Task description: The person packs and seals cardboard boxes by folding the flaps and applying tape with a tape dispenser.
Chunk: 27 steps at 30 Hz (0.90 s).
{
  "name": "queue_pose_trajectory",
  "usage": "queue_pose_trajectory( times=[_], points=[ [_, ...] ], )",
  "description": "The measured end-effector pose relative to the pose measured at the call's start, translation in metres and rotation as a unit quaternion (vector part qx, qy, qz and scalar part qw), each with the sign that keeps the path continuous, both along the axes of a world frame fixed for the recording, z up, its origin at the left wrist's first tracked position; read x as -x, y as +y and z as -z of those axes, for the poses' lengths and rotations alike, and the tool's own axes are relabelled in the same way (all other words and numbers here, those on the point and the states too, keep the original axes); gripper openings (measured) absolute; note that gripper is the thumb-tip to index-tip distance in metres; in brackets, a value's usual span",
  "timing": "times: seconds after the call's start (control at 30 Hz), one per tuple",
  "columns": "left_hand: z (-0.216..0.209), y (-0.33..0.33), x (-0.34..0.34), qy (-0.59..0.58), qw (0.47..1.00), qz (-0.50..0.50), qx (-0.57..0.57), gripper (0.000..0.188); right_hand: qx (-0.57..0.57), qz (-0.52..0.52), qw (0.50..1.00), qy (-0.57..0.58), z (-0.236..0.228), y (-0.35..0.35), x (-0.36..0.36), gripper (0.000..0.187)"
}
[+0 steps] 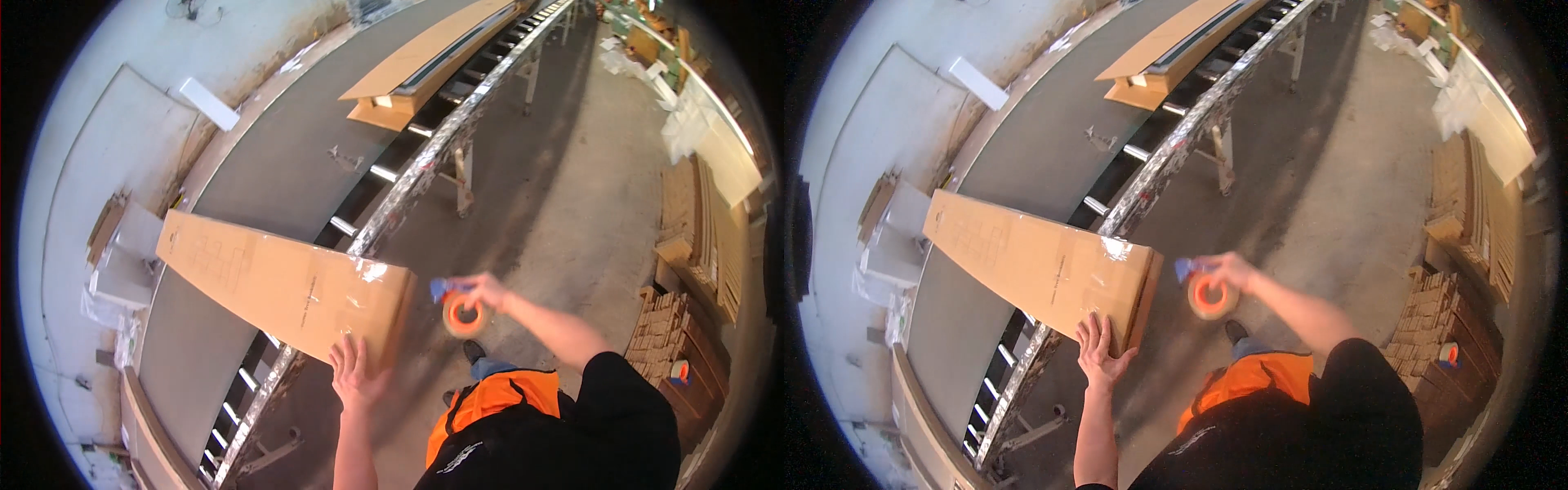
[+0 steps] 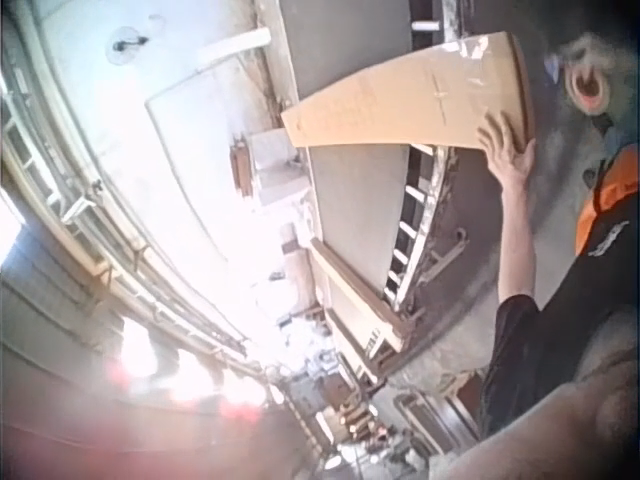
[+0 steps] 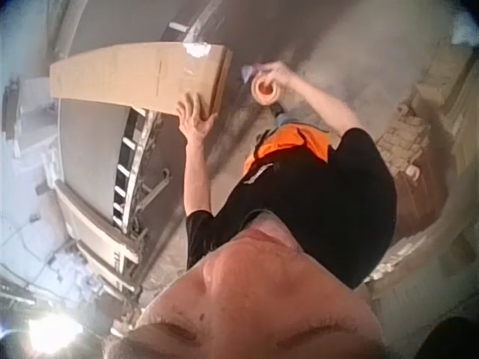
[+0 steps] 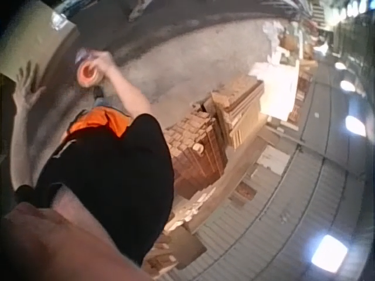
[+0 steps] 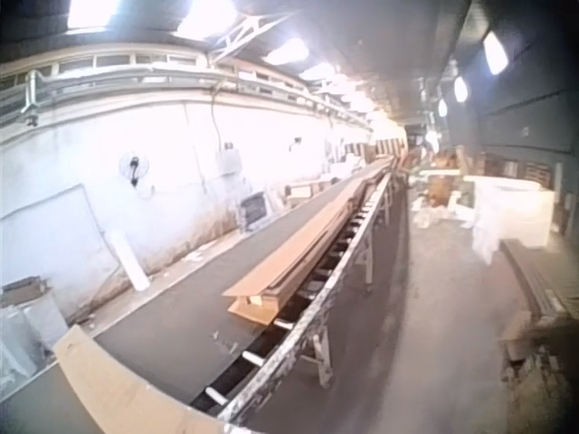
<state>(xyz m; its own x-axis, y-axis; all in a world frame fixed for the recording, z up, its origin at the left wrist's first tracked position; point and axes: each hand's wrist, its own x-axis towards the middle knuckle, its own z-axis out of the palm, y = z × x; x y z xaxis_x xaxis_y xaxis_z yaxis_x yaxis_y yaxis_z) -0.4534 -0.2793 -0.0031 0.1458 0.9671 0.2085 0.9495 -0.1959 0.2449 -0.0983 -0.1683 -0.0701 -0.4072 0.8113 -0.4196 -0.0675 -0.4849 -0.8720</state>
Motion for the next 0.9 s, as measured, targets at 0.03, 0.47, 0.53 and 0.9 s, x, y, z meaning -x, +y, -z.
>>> queue_pose_trajectory(
  times=[0.03, 0.47, 0.53, 0.9],
  points=[
    [0.001, -0.001, -0.001, 0.007, 1.000, -0.008, 0.008, 0.095, -0.007, 0.014, 0.998, 0.056, -0.010, 0.031, -0.008, 0.068],
    [-0.020, -0.004, 0.014, 0.017, 0.999, -0.028, 0.036, 0.088, -0.011, -0.287, 0.957, 0.044, -0.070, 0.013, 0.016, 0.066],
    [-0.044, 0.004, 0.003, 0.019, 0.997, -0.008, 0.076, 0.083, 0.047, -0.176, 0.983, 0.028, -0.037, -0.068, 0.040, 0.068],
    [-0.016, 0.262, 0.030, 0.303, 0.902, 0.235, 0.199, 0.030, -0.134, 0.152, 0.979, 0.015, -0.023, -0.136, 0.172, 0.066]
  ],
)
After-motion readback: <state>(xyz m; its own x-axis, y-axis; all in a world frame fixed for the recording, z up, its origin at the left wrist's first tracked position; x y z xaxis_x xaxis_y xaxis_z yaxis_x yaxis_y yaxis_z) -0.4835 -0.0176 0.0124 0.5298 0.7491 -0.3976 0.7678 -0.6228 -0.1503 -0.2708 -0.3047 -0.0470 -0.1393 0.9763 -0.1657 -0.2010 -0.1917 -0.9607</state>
